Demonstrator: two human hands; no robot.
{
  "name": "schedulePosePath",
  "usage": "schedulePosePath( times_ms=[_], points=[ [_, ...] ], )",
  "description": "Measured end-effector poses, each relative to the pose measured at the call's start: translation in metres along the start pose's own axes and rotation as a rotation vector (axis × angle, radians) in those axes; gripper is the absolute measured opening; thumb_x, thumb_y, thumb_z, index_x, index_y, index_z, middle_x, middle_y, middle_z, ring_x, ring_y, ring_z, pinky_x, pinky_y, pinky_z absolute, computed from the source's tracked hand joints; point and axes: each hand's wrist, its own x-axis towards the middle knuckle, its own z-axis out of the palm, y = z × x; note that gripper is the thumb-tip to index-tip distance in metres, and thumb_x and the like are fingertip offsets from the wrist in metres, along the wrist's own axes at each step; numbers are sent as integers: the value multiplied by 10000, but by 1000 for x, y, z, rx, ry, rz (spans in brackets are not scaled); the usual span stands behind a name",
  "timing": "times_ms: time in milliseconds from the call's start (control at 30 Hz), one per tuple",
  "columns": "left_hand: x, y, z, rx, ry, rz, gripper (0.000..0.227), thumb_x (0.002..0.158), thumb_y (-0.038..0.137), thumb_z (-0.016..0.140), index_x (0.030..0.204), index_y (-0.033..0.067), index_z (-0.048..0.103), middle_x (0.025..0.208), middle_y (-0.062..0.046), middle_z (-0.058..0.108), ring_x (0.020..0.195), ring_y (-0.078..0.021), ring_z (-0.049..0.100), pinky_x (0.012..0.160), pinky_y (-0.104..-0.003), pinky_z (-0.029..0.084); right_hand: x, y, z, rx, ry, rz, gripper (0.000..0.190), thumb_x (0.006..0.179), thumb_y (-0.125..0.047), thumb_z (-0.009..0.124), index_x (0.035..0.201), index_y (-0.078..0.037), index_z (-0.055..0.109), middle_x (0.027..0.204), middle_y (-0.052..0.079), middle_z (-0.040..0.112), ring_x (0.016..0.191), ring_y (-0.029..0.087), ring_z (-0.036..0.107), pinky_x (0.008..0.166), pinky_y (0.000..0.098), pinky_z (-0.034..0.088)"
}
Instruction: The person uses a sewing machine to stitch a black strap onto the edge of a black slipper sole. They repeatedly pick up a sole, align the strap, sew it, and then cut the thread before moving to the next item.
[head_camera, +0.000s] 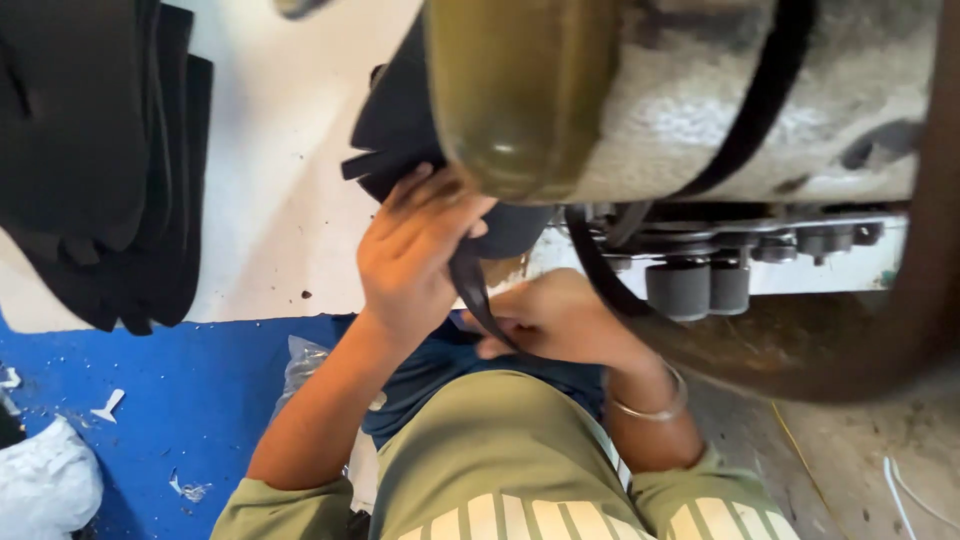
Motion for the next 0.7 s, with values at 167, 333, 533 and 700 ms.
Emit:
schedulePosePath(
  times_ms=[167,333,533,700],
  points=[
    [-2,8,4,-151,85,-111,266,907,-60,742,1155,20,694,1100,-111,737,1172,-304,721,1098,-401,526,-24,22,-3,263,167,35,338,987,-219,721,1276,-44,717,1129,149,777,1030,210,775,900,326,649],
    [-1,9,7,17,98,-40,291,861,-89,746,1131,13,712,1087,-128,750,1122,-299,727,1107,-437,522,-1,26,-24,240,404,-67,357,990,-208,744,1298,-33,699,1215,156,749,1107,232,738,958,354,622],
    [6,16,3,146,76,35,254,911,-36,769,1155,6,713,1146,-129,739,1184,-282,704,1125,-429,503,27,37,-28,233,703,-161,388,994,-193,775,1326,-19,675,1330,167,712,1209,263,690,1037,393,586],
    [10,27,1,245,41,34,166,1012,52,696,1171,10,719,1182,-130,739,1207,-273,700,1125,-405,498,48,78,8,568,791,-112,280,959,-25,812,1235,13,778,1198,194,764,1079,247,704,1000,355,560]
  ],
)
